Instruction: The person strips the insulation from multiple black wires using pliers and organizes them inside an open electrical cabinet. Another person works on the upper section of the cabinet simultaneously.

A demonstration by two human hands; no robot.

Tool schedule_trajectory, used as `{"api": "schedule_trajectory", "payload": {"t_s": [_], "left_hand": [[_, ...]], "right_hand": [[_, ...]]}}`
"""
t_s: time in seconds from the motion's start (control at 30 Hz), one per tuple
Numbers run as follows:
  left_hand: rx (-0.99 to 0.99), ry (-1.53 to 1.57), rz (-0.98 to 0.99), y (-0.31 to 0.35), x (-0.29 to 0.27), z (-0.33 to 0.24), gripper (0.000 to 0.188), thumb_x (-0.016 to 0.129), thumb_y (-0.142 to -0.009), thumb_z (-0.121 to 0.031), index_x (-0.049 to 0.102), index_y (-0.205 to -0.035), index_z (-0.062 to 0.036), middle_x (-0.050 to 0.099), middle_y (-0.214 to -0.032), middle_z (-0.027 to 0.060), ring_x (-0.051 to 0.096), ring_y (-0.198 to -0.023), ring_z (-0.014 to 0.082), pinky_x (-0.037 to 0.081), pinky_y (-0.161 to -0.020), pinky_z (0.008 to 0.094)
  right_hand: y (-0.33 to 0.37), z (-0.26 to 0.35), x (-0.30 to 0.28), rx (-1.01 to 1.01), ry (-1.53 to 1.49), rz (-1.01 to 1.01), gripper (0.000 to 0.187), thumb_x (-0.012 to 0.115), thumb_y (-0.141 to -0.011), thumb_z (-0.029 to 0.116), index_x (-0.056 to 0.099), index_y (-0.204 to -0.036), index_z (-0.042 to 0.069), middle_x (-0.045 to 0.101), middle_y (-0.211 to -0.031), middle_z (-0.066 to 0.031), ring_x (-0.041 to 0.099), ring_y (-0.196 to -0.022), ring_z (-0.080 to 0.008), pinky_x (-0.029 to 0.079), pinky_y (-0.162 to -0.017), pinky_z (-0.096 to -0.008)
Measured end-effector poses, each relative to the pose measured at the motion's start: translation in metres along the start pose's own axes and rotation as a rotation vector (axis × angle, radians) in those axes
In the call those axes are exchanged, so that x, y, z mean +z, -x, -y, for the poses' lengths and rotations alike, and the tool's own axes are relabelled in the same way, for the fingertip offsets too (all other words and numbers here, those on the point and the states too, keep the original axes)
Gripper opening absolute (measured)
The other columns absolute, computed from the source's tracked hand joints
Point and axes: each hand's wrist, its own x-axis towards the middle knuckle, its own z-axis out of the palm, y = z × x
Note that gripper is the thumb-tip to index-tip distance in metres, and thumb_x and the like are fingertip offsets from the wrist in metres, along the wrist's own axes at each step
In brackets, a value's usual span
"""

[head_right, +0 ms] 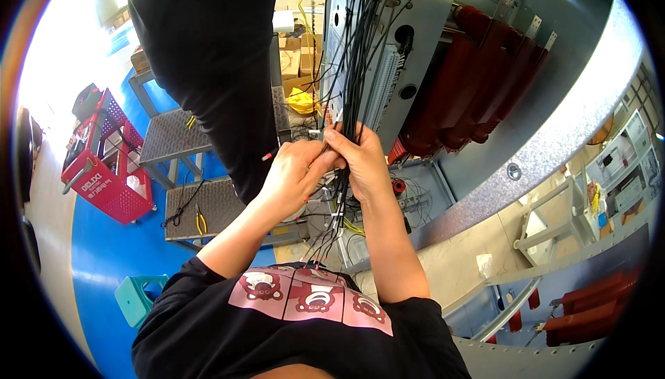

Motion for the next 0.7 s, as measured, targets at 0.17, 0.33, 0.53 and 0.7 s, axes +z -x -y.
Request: {"api": "schedule_trajectory", "payload": {"t_s": [0.17,0.33,0.53,0.7], "left_hand": [[0.074,-0.173,0.014,0.014,0.002,0.006,0.025,0.052,-0.097,-0.019,0.053,-0.076,-0.0046,0.051,-0.069,0.0114,0.052,-0.073,0.0322,0.037,-0.072,0.0409],[0.123,-0.127,-0.005,0.027,-0.009,0.011,0.018,0.057,-0.092,-0.015,0.054,-0.077,-0.0051,0.051,-0.070,0.0106,0.051,-0.072,0.0309,0.036,-0.073,0.0395],[0.199,-0.103,-0.047,0.039,-0.016,0.013,0.016,0.059,-0.090,-0.014,0.055,-0.078,-0.0056,0.056,-0.075,0.0083,0.053,-0.076,0.0278,0.037,-0.078,0.0389],[0.141,-0.111,-0.002,0.037,-0.044,0.017,0.009,0.056,-0.092,-0.013,0.060,-0.088,-0.0051,0.060,-0.089,0.0074,0.055,-0.090,0.0264,0.037,-0.087,0.0382]], "right_hand": [[-0.006,0.008,-0.005,-0.031,-0.030,-0.021,0.013,0.070,-0.088,0.009,0.058,-0.081,0.006,0.054,-0.068,0.0018,0.043,-0.053,-0.0039,0.031,-0.047,-0.0207],[-0.010,-0.001,-0.002,-0.026,-0.103,0.012,0.012,0.069,-0.088,0.007,0.058,-0.082,0.005,0.054,-0.070,-0.0002,0.044,-0.054,-0.0051,0.032,-0.047,-0.0209],[-0.021,0.014,-0.004,-0.075,-0.127,0.035,0.014,0.066,-0.092,0.012,0.060,-0.089,0.001,0.058,-0.081,-0.0058,0.046,-0.059,-0.0069,0.034,-0.048,-0.0206],[-0.035,0.028,-0.006,-0.131,-0.180,-0.032,0.020,0.067,-0.093,0.018,0.063,-0.096,-0.002,0.059,-0.077,-0.0031,0.048,-0.057,-0.0060,0.035,-0.047,-0.0215]]}}
